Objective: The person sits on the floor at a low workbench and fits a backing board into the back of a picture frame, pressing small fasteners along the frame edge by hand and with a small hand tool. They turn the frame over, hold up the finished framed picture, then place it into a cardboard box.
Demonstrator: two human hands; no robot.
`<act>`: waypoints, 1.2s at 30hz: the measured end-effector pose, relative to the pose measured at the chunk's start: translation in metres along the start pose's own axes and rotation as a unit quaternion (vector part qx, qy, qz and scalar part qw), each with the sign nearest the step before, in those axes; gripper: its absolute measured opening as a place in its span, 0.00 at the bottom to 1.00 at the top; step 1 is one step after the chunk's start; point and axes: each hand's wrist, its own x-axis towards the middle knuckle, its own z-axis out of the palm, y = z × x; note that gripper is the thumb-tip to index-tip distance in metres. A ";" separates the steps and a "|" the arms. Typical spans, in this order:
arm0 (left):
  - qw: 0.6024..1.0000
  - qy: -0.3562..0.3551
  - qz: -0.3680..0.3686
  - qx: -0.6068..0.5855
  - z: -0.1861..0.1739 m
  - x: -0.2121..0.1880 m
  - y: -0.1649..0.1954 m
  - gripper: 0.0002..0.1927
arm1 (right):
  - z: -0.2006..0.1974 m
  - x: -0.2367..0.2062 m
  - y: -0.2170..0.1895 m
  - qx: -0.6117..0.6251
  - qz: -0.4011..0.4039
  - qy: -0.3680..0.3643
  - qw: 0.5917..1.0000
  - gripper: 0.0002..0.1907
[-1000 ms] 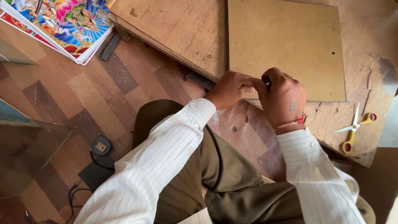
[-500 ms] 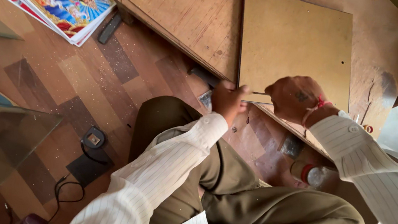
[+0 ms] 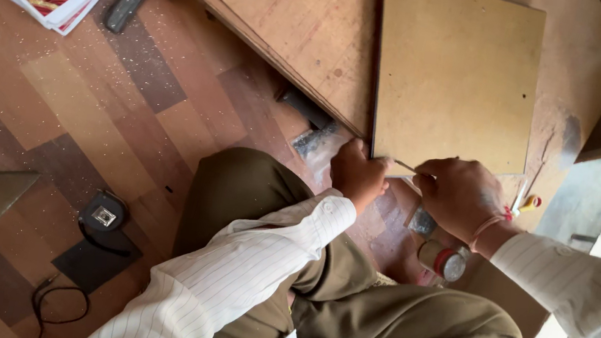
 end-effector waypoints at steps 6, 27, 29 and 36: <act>1.000 -0.010 0.011 0.024 -0.001 -0.002 0.004 0.11 | 0.006 0.018 0.026 0.276 0.111 -0.036 0.954 0.09; 0.999 0.012 0.037 0.028 0.002 0.003 -0.002 0.09 | -0.010 0.018 0.014 -0.064 -0.024 -0.098 0.993 0.14; 0.999 0.008 0.041 0.024 0.002 0.003 -0.002 0.09 | 0.004 0.030 0.031 0.094 0.036 -0.097 0.990 0.13; 0.997 0.011 0.068 0.042 0.003 0.007 -0.004 0.10 | 0.009 0.045 0.047 0.295 0.170 -0.145 0.929 0.13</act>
